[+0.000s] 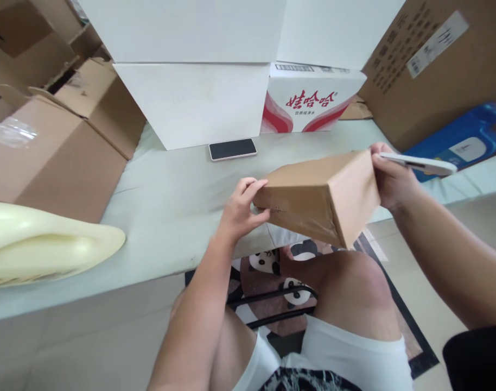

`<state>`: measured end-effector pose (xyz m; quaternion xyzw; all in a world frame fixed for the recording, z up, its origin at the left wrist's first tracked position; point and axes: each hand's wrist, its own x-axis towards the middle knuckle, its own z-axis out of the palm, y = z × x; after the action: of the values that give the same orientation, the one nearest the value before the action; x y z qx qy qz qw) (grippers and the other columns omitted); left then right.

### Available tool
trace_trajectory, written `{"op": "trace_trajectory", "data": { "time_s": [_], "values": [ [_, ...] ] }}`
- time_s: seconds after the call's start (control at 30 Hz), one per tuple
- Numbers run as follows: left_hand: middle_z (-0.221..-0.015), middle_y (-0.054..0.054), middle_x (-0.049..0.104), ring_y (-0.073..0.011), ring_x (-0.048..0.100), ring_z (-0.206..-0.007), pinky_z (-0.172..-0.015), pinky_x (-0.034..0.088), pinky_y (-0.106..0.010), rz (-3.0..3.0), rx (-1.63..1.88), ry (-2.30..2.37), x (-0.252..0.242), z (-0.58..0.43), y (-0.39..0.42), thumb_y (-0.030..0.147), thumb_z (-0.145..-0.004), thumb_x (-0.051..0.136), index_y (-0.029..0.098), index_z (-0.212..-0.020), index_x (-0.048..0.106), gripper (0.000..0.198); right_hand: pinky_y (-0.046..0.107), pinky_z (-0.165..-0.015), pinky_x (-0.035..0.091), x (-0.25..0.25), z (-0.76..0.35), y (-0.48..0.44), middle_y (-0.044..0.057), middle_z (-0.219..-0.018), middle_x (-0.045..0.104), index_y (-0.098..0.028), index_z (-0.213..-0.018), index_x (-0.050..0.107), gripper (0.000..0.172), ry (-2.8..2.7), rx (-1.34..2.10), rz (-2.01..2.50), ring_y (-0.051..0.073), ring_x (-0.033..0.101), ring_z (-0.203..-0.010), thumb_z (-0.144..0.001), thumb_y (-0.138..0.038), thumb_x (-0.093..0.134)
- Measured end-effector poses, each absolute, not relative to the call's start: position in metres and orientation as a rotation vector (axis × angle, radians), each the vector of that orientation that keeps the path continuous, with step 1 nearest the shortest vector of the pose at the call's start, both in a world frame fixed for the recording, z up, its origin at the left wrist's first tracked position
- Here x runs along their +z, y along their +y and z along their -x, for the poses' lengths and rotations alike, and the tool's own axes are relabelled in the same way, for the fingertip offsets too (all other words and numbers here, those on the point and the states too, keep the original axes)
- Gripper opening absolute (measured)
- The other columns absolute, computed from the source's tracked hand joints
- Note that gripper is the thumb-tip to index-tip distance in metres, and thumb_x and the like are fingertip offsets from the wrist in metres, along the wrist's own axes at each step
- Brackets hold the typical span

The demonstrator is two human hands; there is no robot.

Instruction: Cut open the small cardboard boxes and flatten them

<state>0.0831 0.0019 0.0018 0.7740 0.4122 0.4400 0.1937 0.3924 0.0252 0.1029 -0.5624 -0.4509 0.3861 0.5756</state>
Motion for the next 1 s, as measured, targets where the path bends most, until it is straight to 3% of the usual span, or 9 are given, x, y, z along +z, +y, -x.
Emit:
{"op": "trace_trajectory", "data": {
  "time_s": [0.1, 0.23, 0.33, 0.43, 0.63, 0.77, 0.87, 0.93, 1.0],
  "values": [
    [-0.135, -0.015, 0.066, -0.0296, 0.064, -0.123, -0.104, 0.053, -0.041, -2.152, 1.220, 1.284, 0.004, -0.082, 0.000, 0.021, -0.073, 0.060, 0.018, -0.137, 0.058, 0.064, 0.027, -0.051, 0.032, 0.103, -0.376, 0.045, -0.006, -0.061, 0.045, -0.027, -0.073, 0.047, 0.053, -0.989, 0.916, 1.164, 0.012, 0.039, -0.056, -0.045, -0.038, 0.091],
    [-0.135, -0.012, 0.069, -0.0297, 0.067, -0.121, -0.102, 0.054, -0.040, -2.017, 1.281, 1.421, 0.005, -0.078, 0.000, 0.022, -0.070, 0.053, 0.019, -0.137, 0.060, 0.067, 0.035, -0.062, 0.048, 0.099, -0.360, 0.062, -0.002, -0.072, 0.052, -0.028, -0.080, 0.043, 0.053, -0.896, 0.979, 1.100, 0.019, 0.057, -0.070, -0.055, -0.050, 0.084],
    [-0.127, -0.012, 0.073, -0.0289, 0.069, -0.113, -0.100, 0.053, -0.039, -1.878, 1.304, 1.423, 0.008, -0.076, 0.002, 0.029, -0.080, 0.049, 0.019, -0.130, 0.066, 0.054, 0.041, -0.071, 0.054, 0.089, -0.354, 0.064, 0.002, -0.083, 0.058, -0.028, -0.080, 0.040, 0.054, -0.826, 1.031, 1.046, 0.025, 0.066, -0.088, -0.059, -0.060, 0.077],
    [-0.115, -0.013, 0.076, -0.0291, 0.070, -0.109, -0.099, 0.051, -0.037, -1.784, 1.298, 1.373, 0.012, -0.077, 0.002, 0.038, -0.095, 0.042, 0.019, -0.121, 0.070, 0.043, 0.042, -0.072, 0.055, 0.072, -0.349, 0.058, 0.004, -0.089, 0.062, -0.028, -0.080, 0.043, 0.052, -0.834, 1.094, 1.031, 0.026, 0.067, -0.094, -0.063, -0.068, 0.072],
    [-0.096, -0.013, 0.074, -0.0308, 0.069, -0.095, -0.083, 0.048, -0.037, -1.749, 1.175, 1.585, 0.008, -0.082, 0.004, 0.048, -0.104, 0.036, 0.023, -0.099, 0.068, 0.041, 0.028, -0.055, 0.043, 0.030, -0.338, 0.035, -0.005, -0.072, 0.047, -0.029, -0.080, 0.042, 0.062, -0.875, 1.033, 1.115, 0.015, 0.053, -0.065, -0.060, -0.071, 0.082],
    [-0.083, -0.010, 0.070, -0.0289, 0.067, -0.080, -0.071, 0.042, -0.035, -1.752, 1.108, 1.740, 0.008, -0.084, 0.001, 0.042, -0.106, 0.035, 0.023, -0.088, 0.064, 0.039, 0.025, -0.054, 0.041, 0.012, -0.327, 0.023, -0.007, -0.075, 0.049, -0.029, -0.084, 0.044, 0.065, -0.884, 1.205, 1.138, 0.013, 0.049, -0.064, -0.054, -0.063, 0.091],
    [-0.083, -0.011, 0.071, -0.0284, 0.067, -0.078, -0.068, 0.041, -0.035, -1.783, 1.068, 1.790, 0.009, -0.084, -0.003, 0.040, -0.107, 0.032, 0.022, -0.090, 0.066, 0.042, 0.024, -0.051, 0.035, 0.003, -0.324, 0.021, -0.008, -0.071, 0.048, -0.028, -0.084, 0.045, 0.055, -0.903, 1.163, 1.261, 0.011, 0.044, -0.058, -0.060, -0.051, 0.089],
    [-0.092, -0.013, 0.074, -0.0293, 0.070, -0.085, -0.071, 0.044, -0.035, -1.812, 1.093, 1.779, 0.008, -0.085, -0.005, 0.040, -0.107, 0.030, 0.020, -0.099, 0.069, 0.045, 0.023, -0.048, 0.032, 0.002, -0.324, 0.024, -0.009, -0.066, 0.046, -0.027, -0.082, 0.046, 0.047, -0.895, 1.053, 1.314, 0.010, 0.042, -0.054, -0.062, -0.042, 0.087],
    [-0.106, -0.015, 0.076, -0.0303, 0.071, -0.097, -0.077, 0.048, -0.037, -1.838, 1.183, 1.768, 0.006, -0.087, -0.005, 0.041, -0.107, 0.028, 0.019, -0.114, 0.069, 0.047, 0.023, -0.049, 0.033, 0.007, -0.326, 0.028, -0.009, -0.063, 0.048, -0.027, -0.081, 0.043, 0.041, -0.803, 0.919, 1.267, 0.010, 0.044, -0.052, -0.068, -0.044, 0.078]
  ]
}}
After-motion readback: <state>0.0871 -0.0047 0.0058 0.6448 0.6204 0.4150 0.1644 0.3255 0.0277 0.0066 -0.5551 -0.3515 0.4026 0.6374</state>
